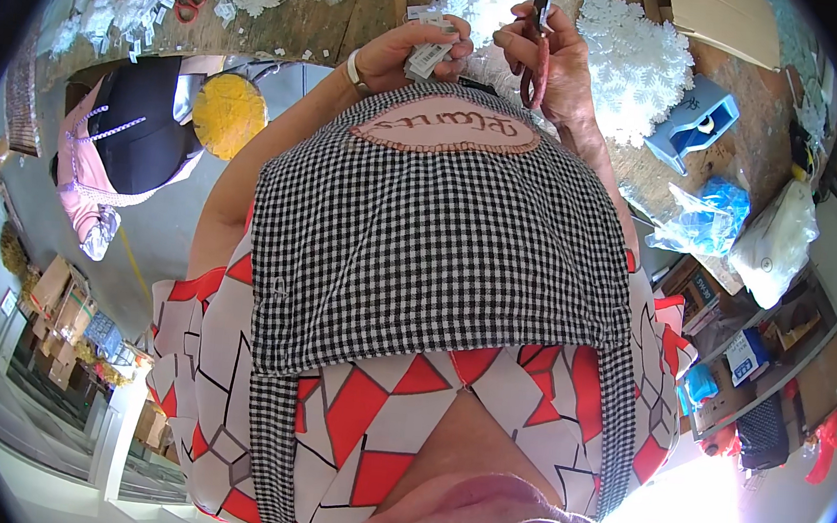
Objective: Trimming excess plastic from snowflake-shaped decorations using scissors at a manufacturing workbench.
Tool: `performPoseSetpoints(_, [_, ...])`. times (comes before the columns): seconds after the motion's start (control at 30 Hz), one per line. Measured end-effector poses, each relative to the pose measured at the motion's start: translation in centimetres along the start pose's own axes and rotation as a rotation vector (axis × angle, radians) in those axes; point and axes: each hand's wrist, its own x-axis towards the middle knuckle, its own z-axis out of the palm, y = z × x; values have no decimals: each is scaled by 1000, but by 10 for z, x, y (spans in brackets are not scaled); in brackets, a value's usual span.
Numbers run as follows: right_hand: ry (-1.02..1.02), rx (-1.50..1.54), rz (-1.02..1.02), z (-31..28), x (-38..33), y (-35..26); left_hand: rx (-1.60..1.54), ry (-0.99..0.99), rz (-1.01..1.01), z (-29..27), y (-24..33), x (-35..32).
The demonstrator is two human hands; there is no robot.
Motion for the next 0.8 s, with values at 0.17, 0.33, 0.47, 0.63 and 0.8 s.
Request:
performPoseSetpoints(0.17, [6,-10,22,-11,2,-2,56,172,-26,10,3,0])
performPoseSetpoints(0.33, [-149,-800,-154,-42,6,8,78,214,-20,14,3,-1])
performPoseSetpoints(0.47, [-92,-691,-260,-32,11,3,63,117,-35,9,1,6])
performPoseSetpoints(0.63, [-332,-372,-317,12,36,-30,394,265,-100,16,-1,14])
performPoseSetpoints(0.8, [-506,-736,-322,19,41,-42,442,135,-33,18,5,8])
